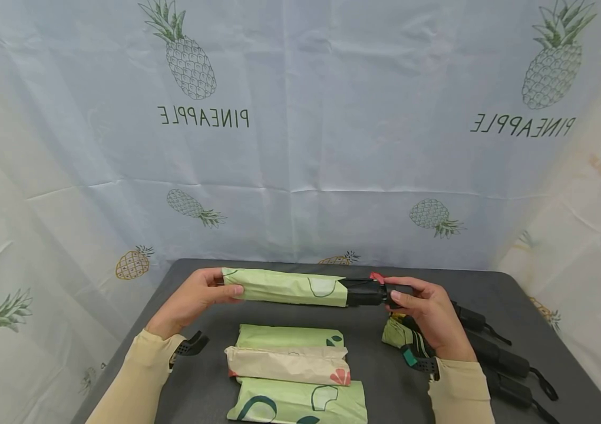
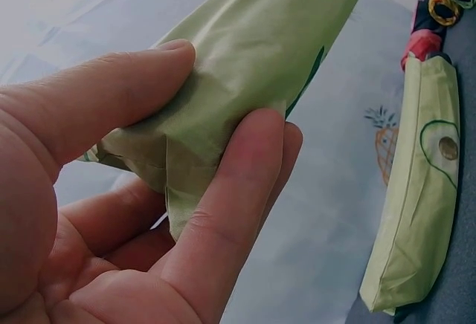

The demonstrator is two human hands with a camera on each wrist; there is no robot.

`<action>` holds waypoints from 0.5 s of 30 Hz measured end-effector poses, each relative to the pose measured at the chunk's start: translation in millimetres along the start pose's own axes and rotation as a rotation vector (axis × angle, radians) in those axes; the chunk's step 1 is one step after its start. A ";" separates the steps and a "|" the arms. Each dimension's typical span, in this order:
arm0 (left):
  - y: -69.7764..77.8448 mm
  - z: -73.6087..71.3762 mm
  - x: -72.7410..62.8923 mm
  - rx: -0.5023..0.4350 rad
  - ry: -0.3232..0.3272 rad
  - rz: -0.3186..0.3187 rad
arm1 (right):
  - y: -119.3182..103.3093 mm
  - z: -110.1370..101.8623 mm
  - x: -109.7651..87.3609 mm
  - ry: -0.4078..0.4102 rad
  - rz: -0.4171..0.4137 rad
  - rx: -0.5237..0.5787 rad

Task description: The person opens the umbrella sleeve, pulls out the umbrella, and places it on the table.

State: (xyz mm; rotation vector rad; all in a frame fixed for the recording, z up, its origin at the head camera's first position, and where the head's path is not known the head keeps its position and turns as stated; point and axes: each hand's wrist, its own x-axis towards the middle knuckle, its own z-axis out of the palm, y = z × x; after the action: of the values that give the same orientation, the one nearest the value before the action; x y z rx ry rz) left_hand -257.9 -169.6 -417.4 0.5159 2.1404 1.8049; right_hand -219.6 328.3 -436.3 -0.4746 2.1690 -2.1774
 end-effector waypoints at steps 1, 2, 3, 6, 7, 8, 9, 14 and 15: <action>-0.1 -0.1 0.0 0.000 0.000 0.002 | -0.1 -0.2 -0.2 0.004 0.001 -0.003; -0.2 0.0 0.1 0.000 -0.001 0.003 | -0.1 -0.5 -0.3 0.006 0.004 -0.007; -0.3 -0.1 0.1 0.000 -0.002 0.004 | -0.2 -0.6 -0.5 0.009 0.006 -0.011; -0.6 0.1 0.1 0.000 -0.004 0.005 | -0.6 -1.2 -0.9 0.016 0.010 -0.024; -0.6 0.2 0.0 0.000 -0.003 0.005 | -0.8 -1.4 -1.0 0.019 0.012 -0.026; -0.4 0.3 -0.1 0.000 -0.003 0.004 | -1.0 -1.6 -1.2 0.020 0.014 -0.028; -0.3 0.2 -0.2 0.000 -0.001 0.002 | -1.1 -1.8 -1.4 0.022 0.015 -0.029; 0.3 0.2 -0.2 -0.004 0.014 -0.007 | -0.6 -3.3 -2.2 0.027 0.013 -0.033; 0.4 0.1 -0.1 -0.004 0.017 -0.008 | -0.5 -3.7 -2.2 0.028 0.012 -0.033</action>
State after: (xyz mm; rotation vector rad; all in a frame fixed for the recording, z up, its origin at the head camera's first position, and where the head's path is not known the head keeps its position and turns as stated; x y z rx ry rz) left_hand -257.7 -169.5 -417.0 0.4927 2.1460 1.8155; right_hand -218.3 332.5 -436.1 -0.4339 2.2194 -2.1579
